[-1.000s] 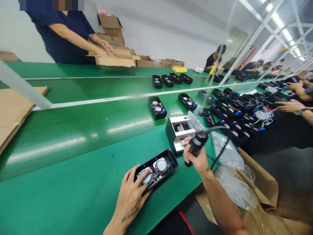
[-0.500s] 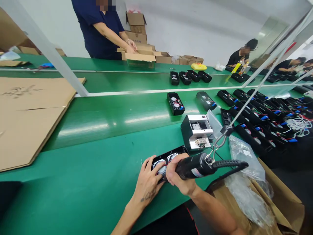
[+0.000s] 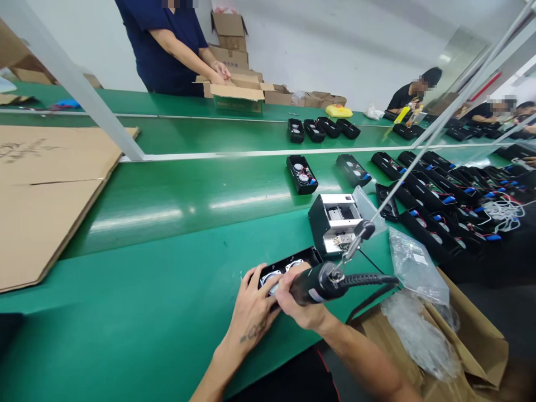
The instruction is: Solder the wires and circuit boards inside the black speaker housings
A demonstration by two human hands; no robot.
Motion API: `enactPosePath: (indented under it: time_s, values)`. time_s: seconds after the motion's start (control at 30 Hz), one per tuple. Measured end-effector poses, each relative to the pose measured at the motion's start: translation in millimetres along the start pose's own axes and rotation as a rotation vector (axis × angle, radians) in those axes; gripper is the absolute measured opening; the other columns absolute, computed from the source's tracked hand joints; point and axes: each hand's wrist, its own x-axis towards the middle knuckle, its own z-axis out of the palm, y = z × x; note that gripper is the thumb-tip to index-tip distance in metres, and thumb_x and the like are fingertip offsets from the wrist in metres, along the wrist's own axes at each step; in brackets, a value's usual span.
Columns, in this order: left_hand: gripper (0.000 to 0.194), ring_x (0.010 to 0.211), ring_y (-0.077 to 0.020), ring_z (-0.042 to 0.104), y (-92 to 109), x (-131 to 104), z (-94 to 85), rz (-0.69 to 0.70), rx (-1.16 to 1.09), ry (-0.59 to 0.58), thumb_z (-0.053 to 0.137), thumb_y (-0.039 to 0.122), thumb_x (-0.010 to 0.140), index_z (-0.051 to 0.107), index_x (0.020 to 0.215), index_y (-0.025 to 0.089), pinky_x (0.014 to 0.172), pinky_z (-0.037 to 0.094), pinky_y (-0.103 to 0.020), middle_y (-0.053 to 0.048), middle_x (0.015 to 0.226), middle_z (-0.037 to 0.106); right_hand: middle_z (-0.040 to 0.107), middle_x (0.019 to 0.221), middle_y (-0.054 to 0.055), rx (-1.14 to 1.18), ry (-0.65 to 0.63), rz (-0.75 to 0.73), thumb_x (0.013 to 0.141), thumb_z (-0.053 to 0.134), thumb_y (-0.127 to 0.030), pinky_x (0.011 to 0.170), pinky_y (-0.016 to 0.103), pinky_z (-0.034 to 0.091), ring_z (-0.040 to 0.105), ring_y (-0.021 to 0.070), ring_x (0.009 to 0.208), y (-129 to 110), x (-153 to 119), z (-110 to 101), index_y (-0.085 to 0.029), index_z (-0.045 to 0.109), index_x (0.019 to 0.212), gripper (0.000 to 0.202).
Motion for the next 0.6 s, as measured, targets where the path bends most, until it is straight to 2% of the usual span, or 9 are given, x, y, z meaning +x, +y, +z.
enactPosePath:
  time_s: [0.13, 0.3, 0.4, 0.5, 0.53, 0.6]
  values:
    - [0.039, 0.144, -0.0376, 0.048, 2.9, 4.8, -4.1, -0.011, -0.01, 0.064, 0.061, 0.018, 0.091, 0.078, 0.125, 0.029, 0.117, 0.042, -0.055, -0.006, 0.13, 0.075, 0.061, 0.07, -0.005, -0.174, -0.051, -0.188, 0.086, 0.07, -0.02, 0.074, 0.034, 0.06, 0.067, 0.0186, 0.066, -8.8, 1.1, 2.2, -0.028, 0.054, 0.089, 0.017]
    - [0.039, 0.138, -0.0342, 0.054, 7.8, 10.1, -12.5, -0.03, 0.0, 0.086, 0.052, 0.016, 0.093, 0.079, 0.119, 0.029, 0.111, 0.047, -0.051, -0.008, 0.132, 0.073, 0.066, 0.07, -0.004, -0.192, -0.047, -0.267, 0.08, 0.071, -0.026, 0.067, 0.029, 0.059, 0.065, 0.017, 0.062, -7.1, -0.5, 11.1, -0.026, 0.058, 0.085, 0.013]
    - [0.036, 0.138, -0.0353, 0.054, 5.6, 9.6, -10.4, -0.014, 0.013, 0.084, 0.055, 0.015, 0.093, 0.079, 0.115, 0.028, 0.112, 0.047, -0.052, -0.007, 0.131, 0.074, 0.064, 0.067, -0.004, -0.199, -0.052, -0.23, 0.082, 0.07, -0.025, 0.068, 0.031, 0.059, 0.063, 0.0177, 0.062, -6.0, -3.8, 15.1, -0.027, 0.057, 0.086, 0.013]
    - [0.027, 0.142, -0.0387, 0.051, -2.7, 5.7, -6.7, 0.055, 0.051, 0.077, 0.063, 0.019, 0.09, 0.08, 0.108, 0.029, 0.114, 0.045, -0.056, -0.005, 0.131, 0.075, 0.063, 0.069, -0.004, -0.069, -0.048, -0.092, 0.088, 0.074, -0.03, 0.068, 0.035, 0.06, 0.063, 0.0181, 0.059, -10.3, -3.2, 6.6, -0.027, 0.057, 0.096, 0.019]
    - [0.022, 0.143, -0.0398, 0.05, -6.8, 3.1, -6.6, 0.085, 0.065, 0.062, 0.068, 0.02, 0.089, 0.081, 0.104, 0.03, 0.115, 0.045, -0.058, -0.004, 0.132, 0.075, 0.062, 0.068, -0.005, 0.01, -0.011, -0.056, 0.089, 0.075, -0.033, 0.063, 0.035, 0.058, 0.061, 0.0174, 0.055, -13.1, -0.7, -1.7, -0.028, 0.056, 0.102, 0.023]
    - [0.011, 0.143, -0.0416, 0.051, -16.4, -4.8, -9.7, 0.128, 0.086, 0.022, 0.076, 0.023, 0.086, 0.081, 0.093, 0.03, 0.116, 0.045, -0.061, -0.002, 0.137, 0.073, 0.056, 0.061, -0.009, 0.153, 0.166, -0.048, 0.093, 0.075, -0.037, 0.052, 0.032, 0.051, 0.054, 0.0152, 0.047, -20.1, 8.6, -27.6, -0.029, 0.053, 0.11, 0.029]
